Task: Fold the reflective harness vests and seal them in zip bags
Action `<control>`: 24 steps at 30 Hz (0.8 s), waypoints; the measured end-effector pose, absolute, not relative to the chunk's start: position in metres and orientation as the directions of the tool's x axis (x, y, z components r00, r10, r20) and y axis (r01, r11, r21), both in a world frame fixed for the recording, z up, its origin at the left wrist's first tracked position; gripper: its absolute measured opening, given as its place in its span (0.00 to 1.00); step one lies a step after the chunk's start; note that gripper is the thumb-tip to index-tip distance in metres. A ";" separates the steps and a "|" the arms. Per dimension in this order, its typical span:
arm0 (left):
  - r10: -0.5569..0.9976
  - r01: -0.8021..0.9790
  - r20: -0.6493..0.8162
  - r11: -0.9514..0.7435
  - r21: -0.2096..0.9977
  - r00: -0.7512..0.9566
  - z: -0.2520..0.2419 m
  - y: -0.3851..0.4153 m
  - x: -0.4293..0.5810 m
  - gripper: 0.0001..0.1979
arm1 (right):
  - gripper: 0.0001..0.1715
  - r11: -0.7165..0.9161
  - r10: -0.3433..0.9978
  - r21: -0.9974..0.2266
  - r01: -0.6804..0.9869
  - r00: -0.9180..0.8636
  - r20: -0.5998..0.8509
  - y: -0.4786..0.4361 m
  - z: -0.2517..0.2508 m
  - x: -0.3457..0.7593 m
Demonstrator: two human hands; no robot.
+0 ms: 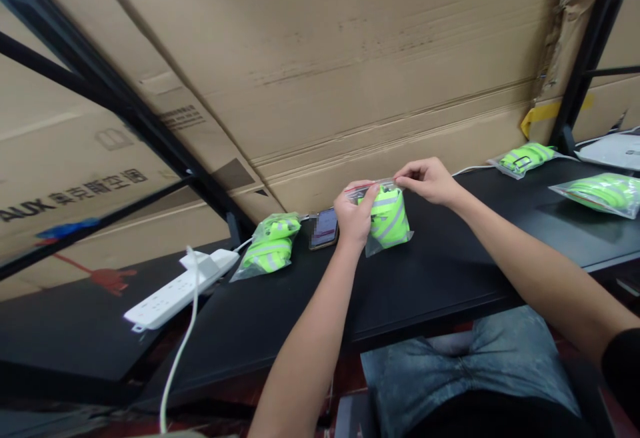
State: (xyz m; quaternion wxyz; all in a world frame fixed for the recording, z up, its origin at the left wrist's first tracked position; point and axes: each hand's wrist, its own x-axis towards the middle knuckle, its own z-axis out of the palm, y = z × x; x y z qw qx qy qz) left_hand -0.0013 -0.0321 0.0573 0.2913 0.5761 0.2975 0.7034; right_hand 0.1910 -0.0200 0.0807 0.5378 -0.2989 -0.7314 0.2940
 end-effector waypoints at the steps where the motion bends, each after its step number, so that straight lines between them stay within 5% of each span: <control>1: 0.763 -0.080 0.626 -0.643 0.762 -0.162 0.057 -0.031 -0.003 0.13 | 0.17 0.635 0.761 -0.768 0.084 -0.243 0.602 -0.020 0.081 0.191; 10: 0.865 -0.218 0.491 -0.502 0.837 -0.106 0.052 -0.027 -0.003 0.19 | 0.21 0.543 0.811 -0.839 -0.024 -0.244 0.532 -0.018 0.077 0.193; 18: 0.939 -0.123 0.190 -0.161 0.979 0.287 0.060 -0.048 0.003 0.31 | 0.29 0.516 0.850 -0.833 -0.199 0.000 0.527 -0.010 0.070 0.188; 22: 0.952 -0.103 0.164 -0.142 0.985 0.259 0.077 -0.072 -0.005 0.29 | 0.27 0.512 0.851 -0.846 -0.148 -0.048 0.524 -0.015 0.074 0.191; 24: 0.974 -0.093 0.152 -0.138 0.986 0.168 0.085 -0.090 -0.018 0.29 | 0.22 0.568 0.815 -0.821 0.052 -0.178 0.552 -0.026 0.078 0.193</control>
